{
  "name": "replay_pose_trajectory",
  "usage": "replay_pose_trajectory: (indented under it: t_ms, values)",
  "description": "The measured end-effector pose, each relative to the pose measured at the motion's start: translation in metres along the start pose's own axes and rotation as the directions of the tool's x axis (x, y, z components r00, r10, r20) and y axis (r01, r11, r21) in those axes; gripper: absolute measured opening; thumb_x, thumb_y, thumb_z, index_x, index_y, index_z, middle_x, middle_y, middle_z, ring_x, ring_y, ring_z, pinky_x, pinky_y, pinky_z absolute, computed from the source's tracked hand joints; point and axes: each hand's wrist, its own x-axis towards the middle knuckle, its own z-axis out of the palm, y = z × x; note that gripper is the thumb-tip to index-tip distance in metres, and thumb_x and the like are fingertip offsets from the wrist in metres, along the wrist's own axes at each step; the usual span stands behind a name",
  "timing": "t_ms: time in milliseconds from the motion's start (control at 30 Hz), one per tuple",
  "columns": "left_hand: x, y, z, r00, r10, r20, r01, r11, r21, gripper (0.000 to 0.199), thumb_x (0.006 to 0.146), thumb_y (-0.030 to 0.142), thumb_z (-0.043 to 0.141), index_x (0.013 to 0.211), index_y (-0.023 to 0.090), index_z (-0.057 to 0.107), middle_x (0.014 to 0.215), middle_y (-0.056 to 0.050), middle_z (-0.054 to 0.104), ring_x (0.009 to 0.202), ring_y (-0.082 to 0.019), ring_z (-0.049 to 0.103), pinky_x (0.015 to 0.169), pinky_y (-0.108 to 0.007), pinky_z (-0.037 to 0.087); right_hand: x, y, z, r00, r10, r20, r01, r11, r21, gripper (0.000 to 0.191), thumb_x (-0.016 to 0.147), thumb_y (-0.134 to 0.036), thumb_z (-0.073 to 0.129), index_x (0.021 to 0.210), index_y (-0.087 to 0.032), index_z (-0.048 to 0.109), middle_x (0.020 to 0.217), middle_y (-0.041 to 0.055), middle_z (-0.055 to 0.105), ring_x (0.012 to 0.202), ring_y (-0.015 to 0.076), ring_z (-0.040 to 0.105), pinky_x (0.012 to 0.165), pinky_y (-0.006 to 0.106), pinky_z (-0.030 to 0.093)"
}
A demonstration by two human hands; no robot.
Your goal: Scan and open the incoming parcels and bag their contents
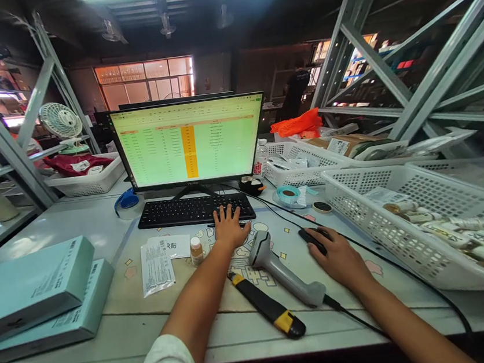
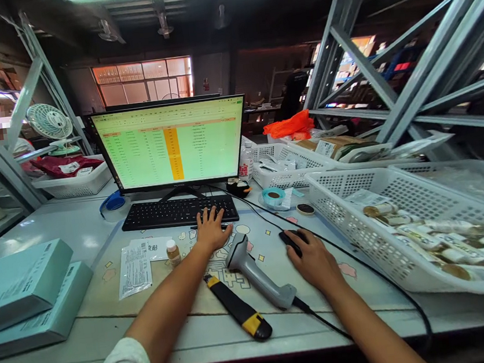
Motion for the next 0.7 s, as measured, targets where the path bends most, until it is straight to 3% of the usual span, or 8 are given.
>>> replay_pose_trajectory:
  t_ms: [433,700]
  values:
    - [0.001,0.001,-0.002,1.000,0.011,0.002,-0.011,0.998,0.063,0.076,0.100,0.062,0.039,0.164,0.021,0.038,0.174,-0.008,0.024,0.161,-0.038,0.016,0.131,-0.062,0.009,-0.001,-0.010,-0.007,1.000,0.028,0.013,-0.028,1.000,-0.005,0.049,0.102,-0.042,0.045,0.143,-0.024,0.067,0.140,0.0137,0.059,0.122,0.0334,0.061,0.100,0.049,0.059]
    - [0.012,0.012,-0.016,0.999,-0.003,0.042,0.000,0.996,0.092,0.077,0.097,0.065,0.047,0.155,0.015,0.049,0.174,-0.011,0.022,0.160,-0.040,0.016,0.131,-0.062,0.012,-0.004,-0.013,-0.008,0.999,-0.012,-0.053,0.013,1.000,0.008,0.046,0.101,-0.038,0.047,0.139,-0.023,0.068,0.136,0.0139,0.060,0.115,0.0306,0.062,0.097,0.048,0.060]
